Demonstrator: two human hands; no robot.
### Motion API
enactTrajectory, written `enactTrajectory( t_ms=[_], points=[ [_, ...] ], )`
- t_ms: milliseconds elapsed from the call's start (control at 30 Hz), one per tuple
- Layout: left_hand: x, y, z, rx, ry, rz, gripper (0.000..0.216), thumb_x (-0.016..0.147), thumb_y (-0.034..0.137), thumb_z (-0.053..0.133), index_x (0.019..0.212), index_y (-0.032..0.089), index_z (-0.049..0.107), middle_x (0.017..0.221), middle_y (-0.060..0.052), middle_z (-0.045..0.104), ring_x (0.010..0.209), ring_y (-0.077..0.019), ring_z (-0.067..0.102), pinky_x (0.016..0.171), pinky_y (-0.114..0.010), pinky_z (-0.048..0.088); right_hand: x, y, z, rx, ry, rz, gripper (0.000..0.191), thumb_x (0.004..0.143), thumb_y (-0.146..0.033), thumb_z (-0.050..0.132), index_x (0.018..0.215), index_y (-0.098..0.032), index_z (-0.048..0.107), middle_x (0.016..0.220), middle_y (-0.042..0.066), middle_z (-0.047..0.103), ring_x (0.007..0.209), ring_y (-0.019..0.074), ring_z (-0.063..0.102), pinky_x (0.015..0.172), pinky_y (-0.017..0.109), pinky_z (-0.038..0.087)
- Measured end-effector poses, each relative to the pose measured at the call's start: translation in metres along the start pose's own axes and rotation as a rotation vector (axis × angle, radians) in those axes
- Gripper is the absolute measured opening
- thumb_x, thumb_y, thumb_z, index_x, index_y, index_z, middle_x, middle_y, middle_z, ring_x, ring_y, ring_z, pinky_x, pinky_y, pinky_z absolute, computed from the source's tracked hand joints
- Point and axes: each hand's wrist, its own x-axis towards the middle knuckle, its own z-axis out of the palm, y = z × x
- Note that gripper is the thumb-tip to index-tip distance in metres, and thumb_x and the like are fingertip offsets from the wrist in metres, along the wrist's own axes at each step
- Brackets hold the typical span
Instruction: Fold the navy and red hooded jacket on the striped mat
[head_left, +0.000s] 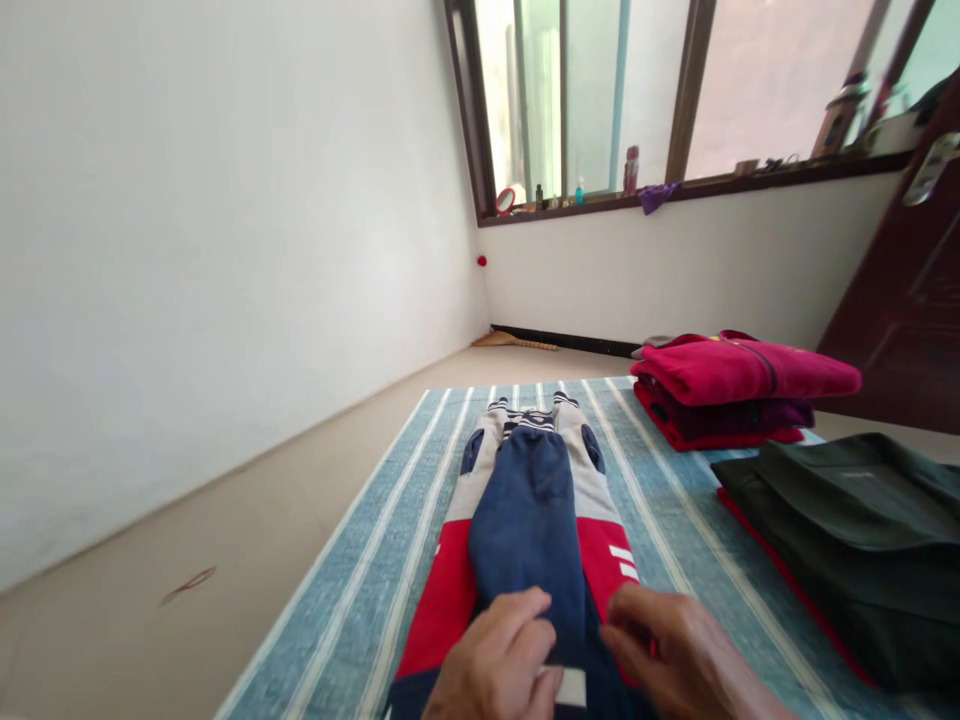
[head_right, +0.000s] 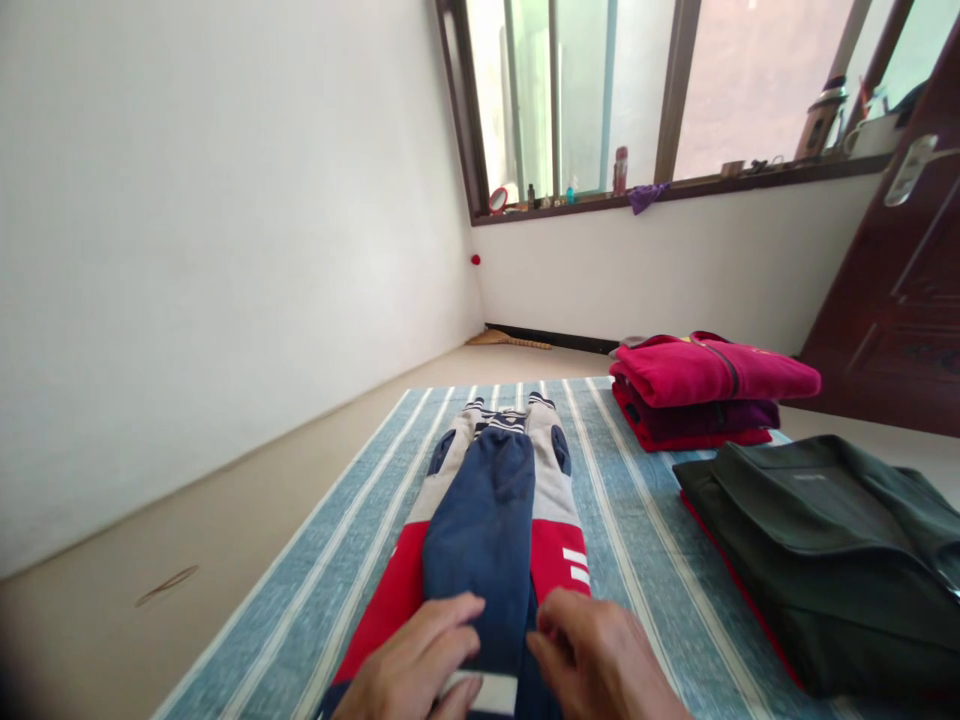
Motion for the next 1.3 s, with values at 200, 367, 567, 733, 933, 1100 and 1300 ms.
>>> enactTrajectory(
  t_ms=[200, 367, 567, 733, 933, 1100, 1300],
  points=[
    [0.127, -0.051, 0.033, 0.112, -0.155, -0.233, 0.022, 0.084, 0.018, 0.053, 0.103, 0.015, 0.062, 0.127, -0.016, 0.06, 0.121, -0.0265, 0.054, 0.104, -0.043, 0.043, 0.134, -0.012, -0.028, -0.17, 0.344, -0.086, 0.018, 0.084, -0.027, 0.051, 0.073, -0.019, 0.063, 0.064, 0.001, 0.062, 0.062, 0.0157, 0.055, 0.059, 0.025, 0.035],
    [0.169, -0.093, 0.091, 0.268, -0.135, -0.384, 0.052, 0.089, 0.035, 0.051, 0.133, 0.008, 0.048, 0.146, -0.021, 0.041, 0.139, -0.0323, 0.031, 0.112, -0.054, 0.027, 0.227, 0.003, -0.049, -0.247, 0.469, 0.092, 0.024, 0.083, -0.021, 0.048, 0.094, -0.017, 0.068, 0.082, 0.005, 0.069, 0.075, 0.0179, 0.061, 0.065, 0.025, 0.039],
    [0.146, -0.11, 0.128, 0.265, -0.072, -0.421, 0.058, 0.088, 0.028, 0.048, 0.143, 0.011, 0.038, 0.151, -0.017, 0.033, 0.142, -0.03, 0.025, 0.112, -0.055, 0.025, 0.285, 0.023, -0.048, -0.297, 0.399, 0.232, 0.023, 0.078, -0.027, 0.055, 0.082, -0.014, 0.073, 0.075, 0.011, 0.07, 0.072, 0.0221, 0.065, 0.06, 0.026, 0.04],
    [0.144, -0.111, 0.126, 0.237, -0.044, -0.44, 0.057, 0.086, 0.023, 0.048, 0.141, 0.011, 0.04, 0.149, -0.016, 0.037, 0.14, -0.0288, 0.03, 0.111, -0.054, 0.028, 0.306, 0.029, -0.033, -0.33, 0.39, 0.296, 0.023, 0.076, -0.03, 0.058, 0.079, -0.013, 0.074, 0.088, 0.018, 0.072, 0.086, 0.0297, 0.067, 0.062, 0.029, 0.042],
    [0.14, -0.117, 0.132, 0.237, 0.069, -0.408, 0.057, 0.086, 0.022, 0.049, 0.141, 0.011, 0.038, 0.148, -0.017, 0.039, 0.139, -0.029, 0.032, 0.109, -0.053, 0.033, 0.313, 0.034, -0.029, -0.307, 0.423, 0.271, 0.019, 0.073, -0.018, 0.055, 0.076, -0.013, 0.073, 0.087, 0.016, 0.072, 0.085, 0.0265, 0.067, 0.064, 0.027, 0.041],
    [0.136, -0.121, 0.138, 0.268, 0.24, -0.318, 0.058, 0.086, 0.018, 0.048, 0.14, 0.009, 0.034, 0.143, -0.021, 0.044, 0.137, -0.0301, 0.035, 0.107, -0.051, 0.038, 0.312, 0.038, -0.03, -0.213, 0.446, 0.133, 0.02, 0.074, -0.017, 0.051, 0.072, -0.015, 0.071, 0.078, 0.007, 0.071, 0.078, 0.0173, 0.064, 0.065, 0.021, 0.04],
    [0.137, -0.122, 0.138, 0.284, 0.286, -0.286, 0.056, 0.085, 0.016, 0.049, 0.138, 0.008, 0.034, 0.14, -0.022, 0.047, 0.135, -0.0318, 0.038, 0.106, -0.051, 0.041, 0.312, 0.041, -0.026, -0.113, 0.41, 0.006, 0.026, 0.08, -0.02, 0.046, 0.078, -0.013, 0.071, 0.064, 0.002, 0.066, 0.059, 0.0119, 0.058, 0.057, 0.019, 0.037]
  ],
)
